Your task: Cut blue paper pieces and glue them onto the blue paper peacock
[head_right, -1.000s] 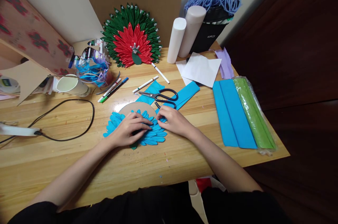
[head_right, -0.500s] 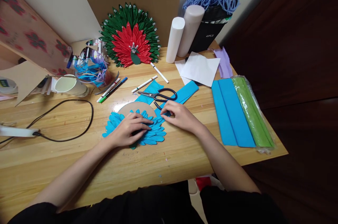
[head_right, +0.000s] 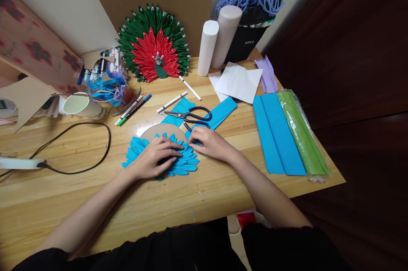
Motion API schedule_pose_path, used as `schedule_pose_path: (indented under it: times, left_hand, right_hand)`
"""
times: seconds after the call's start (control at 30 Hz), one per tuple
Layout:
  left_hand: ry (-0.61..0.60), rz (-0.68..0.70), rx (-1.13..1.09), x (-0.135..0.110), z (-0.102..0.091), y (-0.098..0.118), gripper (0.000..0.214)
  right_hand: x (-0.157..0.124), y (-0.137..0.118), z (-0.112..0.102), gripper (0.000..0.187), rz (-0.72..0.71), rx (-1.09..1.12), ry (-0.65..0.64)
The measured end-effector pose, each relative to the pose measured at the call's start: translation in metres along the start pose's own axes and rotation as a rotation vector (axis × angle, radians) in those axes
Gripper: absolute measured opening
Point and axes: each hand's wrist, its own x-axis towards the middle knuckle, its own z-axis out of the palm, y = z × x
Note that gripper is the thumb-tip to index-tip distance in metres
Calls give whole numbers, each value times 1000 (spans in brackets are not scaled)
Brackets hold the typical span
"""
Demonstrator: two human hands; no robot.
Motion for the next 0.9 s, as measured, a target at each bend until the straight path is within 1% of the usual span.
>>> schedule_pose_path:
  times: [0.5, 0.67, 0.77, 0.9]
  left_hand:
    - [57, 43, -45, -1, 0, -1, 22]
    - [106, -12, -82, -3, -1, -1, 18]
    - [103, -34, -91, -3, -2, -1, 17]
    - [93, -28, -93, -3, -2, 1, 17]
  right_hand:
    - [0, -2, 2, 6, -40, -14, -1]
    - [1, -2, 1, 4, -24, 20, -11]
    - [1, -2, 0, 3, -19, 26, -29]
    - [2, -1, 2, 4, -15, -16, -26]
